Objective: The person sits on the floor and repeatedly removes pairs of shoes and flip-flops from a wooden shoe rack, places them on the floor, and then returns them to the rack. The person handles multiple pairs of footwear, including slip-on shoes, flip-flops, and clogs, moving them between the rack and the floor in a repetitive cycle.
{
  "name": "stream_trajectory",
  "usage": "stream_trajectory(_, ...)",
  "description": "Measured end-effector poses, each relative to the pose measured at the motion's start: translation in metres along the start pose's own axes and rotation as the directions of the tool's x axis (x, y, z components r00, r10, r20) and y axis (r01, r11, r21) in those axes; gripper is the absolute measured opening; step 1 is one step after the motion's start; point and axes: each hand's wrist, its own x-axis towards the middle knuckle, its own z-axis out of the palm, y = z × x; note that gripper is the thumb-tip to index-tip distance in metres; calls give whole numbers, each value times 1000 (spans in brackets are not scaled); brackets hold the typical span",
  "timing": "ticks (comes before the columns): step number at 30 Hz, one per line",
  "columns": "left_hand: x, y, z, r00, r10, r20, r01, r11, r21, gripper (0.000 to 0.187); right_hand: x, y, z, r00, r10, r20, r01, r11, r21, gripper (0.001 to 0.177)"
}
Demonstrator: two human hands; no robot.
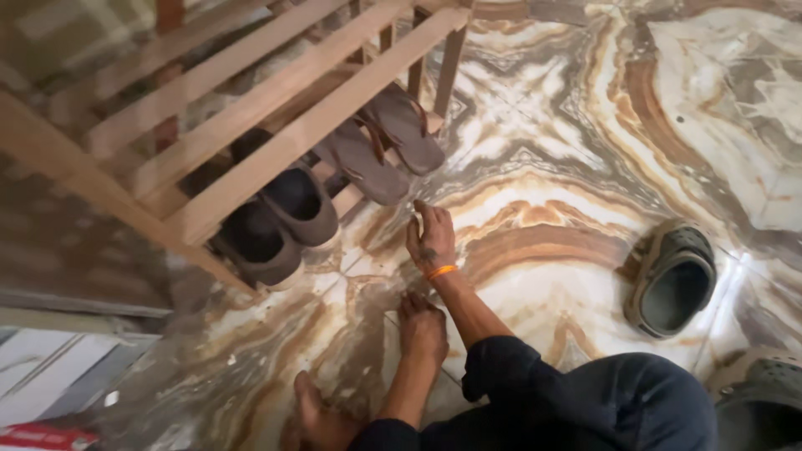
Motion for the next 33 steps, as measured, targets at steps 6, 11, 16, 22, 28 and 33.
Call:
stream_trajectory(6, 28, 2, 32, 992, -61, -109, 62, 998, 7, 61, 60, -61, 13, 922, -384, 40, 386, 916, -112, 47)
stream_trajectory(11, 32, 10, 34, 989, -91, -120, 91, 996, -6, 59, 85, -52, 62, 941, -277, 196, 309, 938, -158, 32)
stream_trajectory(16, 33, 13, 17, 985, -96, -143, 96, 995, -6, 57, 109, -29, 103, 970, -152, 187, 199, 945, -261, 34)
stream_trajectory(22, 33, 21, 12, 987, -70, -146, 69, 998, -15, 54, 114, -16, 79, 958, -273, 91, 287, 933, -218, 50)
stream_trajectory(28, 29, 17, 32, 982, -54, -178, 52, 998, -17, 52, 115, 113, -53, 981, 46, 190, 58, 860, -507, 23)
stream_trajectory(33, 36, 5, 39, 968, -48, -248, 45, 999, -20, 50, 77, 243, -265, 952, 306, 25, -171, 595, -785, 56)
